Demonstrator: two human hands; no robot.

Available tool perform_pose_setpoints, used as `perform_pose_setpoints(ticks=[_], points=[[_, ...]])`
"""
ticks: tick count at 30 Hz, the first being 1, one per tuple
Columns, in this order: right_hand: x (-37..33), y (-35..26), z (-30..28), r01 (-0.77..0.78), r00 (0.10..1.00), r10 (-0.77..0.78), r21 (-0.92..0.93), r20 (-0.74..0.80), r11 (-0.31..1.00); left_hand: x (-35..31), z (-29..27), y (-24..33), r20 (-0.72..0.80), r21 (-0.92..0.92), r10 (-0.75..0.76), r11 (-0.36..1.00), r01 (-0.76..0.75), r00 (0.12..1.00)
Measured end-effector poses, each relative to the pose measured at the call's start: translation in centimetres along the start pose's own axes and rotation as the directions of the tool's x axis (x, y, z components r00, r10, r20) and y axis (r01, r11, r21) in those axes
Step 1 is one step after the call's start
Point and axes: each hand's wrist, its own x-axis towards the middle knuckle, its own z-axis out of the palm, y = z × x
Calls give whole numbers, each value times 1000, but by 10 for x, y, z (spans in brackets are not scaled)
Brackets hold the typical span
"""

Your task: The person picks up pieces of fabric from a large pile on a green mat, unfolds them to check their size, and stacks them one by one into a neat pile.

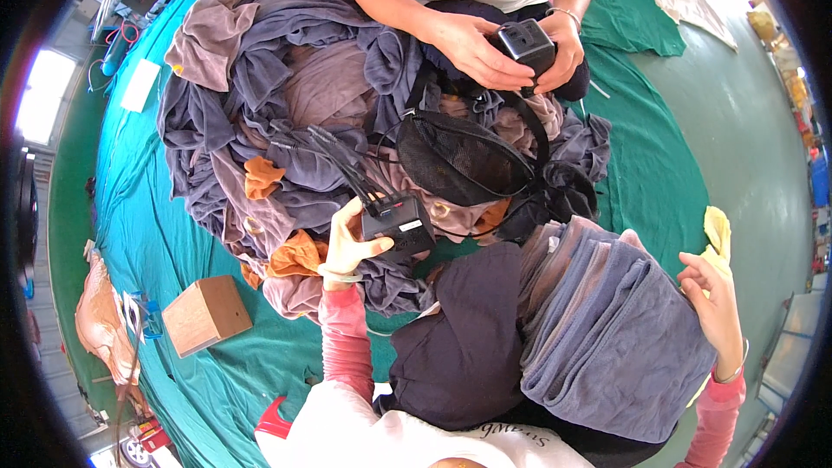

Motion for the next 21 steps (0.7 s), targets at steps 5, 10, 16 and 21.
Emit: perform_pose_setpoints(ticks=[5,10,16,21], points=[[2,0,1,1,1000,-1,-3,-2,1000,2,5,7,0,-98,-23,995,23,1000],[2,-3,1,-6,1000,6,-9,0,1000,4,6,8,7,-154,-25,988,26,1000],[1,-2,1,-12,1000,12,-4,17,1000,5,6,5,5,-177,-9,984,10,1000],[1,-1,2,-37,999,37,10,7,999,6,6,4,-1,-177,-11,984,10,1000]])
